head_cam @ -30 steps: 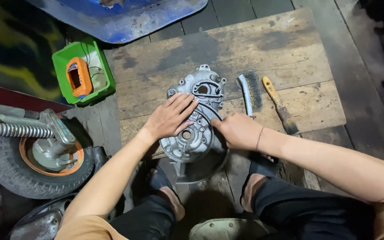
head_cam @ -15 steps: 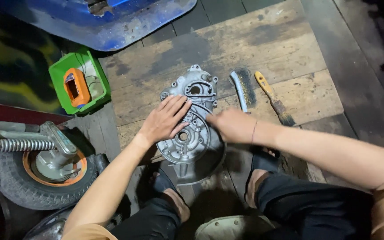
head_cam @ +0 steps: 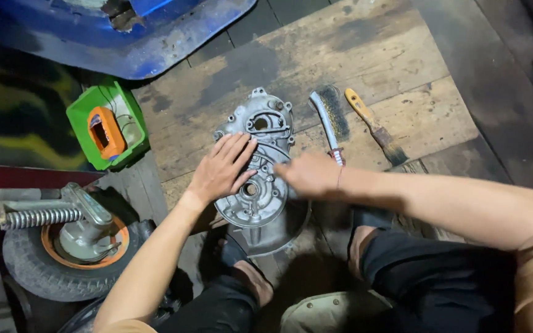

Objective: The person sits on the floor and cleans a metallic engine casing using a wire brush and a metal rod. They scrub the surface and crevices of the part, occasionally rotating it to access different areas.

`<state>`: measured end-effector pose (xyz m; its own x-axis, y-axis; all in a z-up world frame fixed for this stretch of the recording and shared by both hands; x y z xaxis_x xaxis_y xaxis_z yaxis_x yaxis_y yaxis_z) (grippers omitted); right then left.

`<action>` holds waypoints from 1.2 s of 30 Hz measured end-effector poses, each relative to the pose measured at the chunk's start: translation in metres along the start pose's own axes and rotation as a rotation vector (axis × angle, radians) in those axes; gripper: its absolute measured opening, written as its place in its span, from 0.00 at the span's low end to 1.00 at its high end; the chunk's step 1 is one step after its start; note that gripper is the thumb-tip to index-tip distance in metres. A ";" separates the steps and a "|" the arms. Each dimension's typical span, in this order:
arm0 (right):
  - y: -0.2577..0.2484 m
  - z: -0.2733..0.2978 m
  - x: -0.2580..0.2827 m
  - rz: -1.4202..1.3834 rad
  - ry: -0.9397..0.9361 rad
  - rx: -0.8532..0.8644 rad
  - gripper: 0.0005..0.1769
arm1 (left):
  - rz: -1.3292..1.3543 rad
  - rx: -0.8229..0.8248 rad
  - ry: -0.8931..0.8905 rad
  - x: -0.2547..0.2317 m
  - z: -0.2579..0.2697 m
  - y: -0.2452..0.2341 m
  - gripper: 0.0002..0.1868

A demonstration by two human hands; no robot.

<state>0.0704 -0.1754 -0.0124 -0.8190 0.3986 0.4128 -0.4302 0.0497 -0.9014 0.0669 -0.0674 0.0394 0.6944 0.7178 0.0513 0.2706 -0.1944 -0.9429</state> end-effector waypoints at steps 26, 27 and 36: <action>-0.027 0.004 -0.012 0.143 0.093 -0.060 0.22 | 0.009 -0.025 -0.002 -0.003 0.001 -0.003 0.34; -0.027 0.003 -0.018 0.220 0.092 -0.105 0.24 | 0.003 -0.032 0.001 -0.001 -0.001 -0.003 0.34; -0.027 0.005 -0.015 0.177 0.092 -0.080 0.24 | 0.004 -0.022 0.002 -0.001 -0.001 -0.004 0.32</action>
<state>0.0926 -0.1877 0.0068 -0.8393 0.4896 0.2364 -0.2477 0.0428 -0.9679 0.0657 -0.0677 0.0435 0.6968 0.7157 0.0478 0.2820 -0.2120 -0.9357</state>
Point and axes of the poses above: each hand's wrist, its own z-axis away from the middle knuckle, its own y-axis out of the palm, x = y × z, the point moved 10 cm from there along -z, towards the middle knuckle, and after that the axes turned 2 degrees about x, right-handed, at the moved point
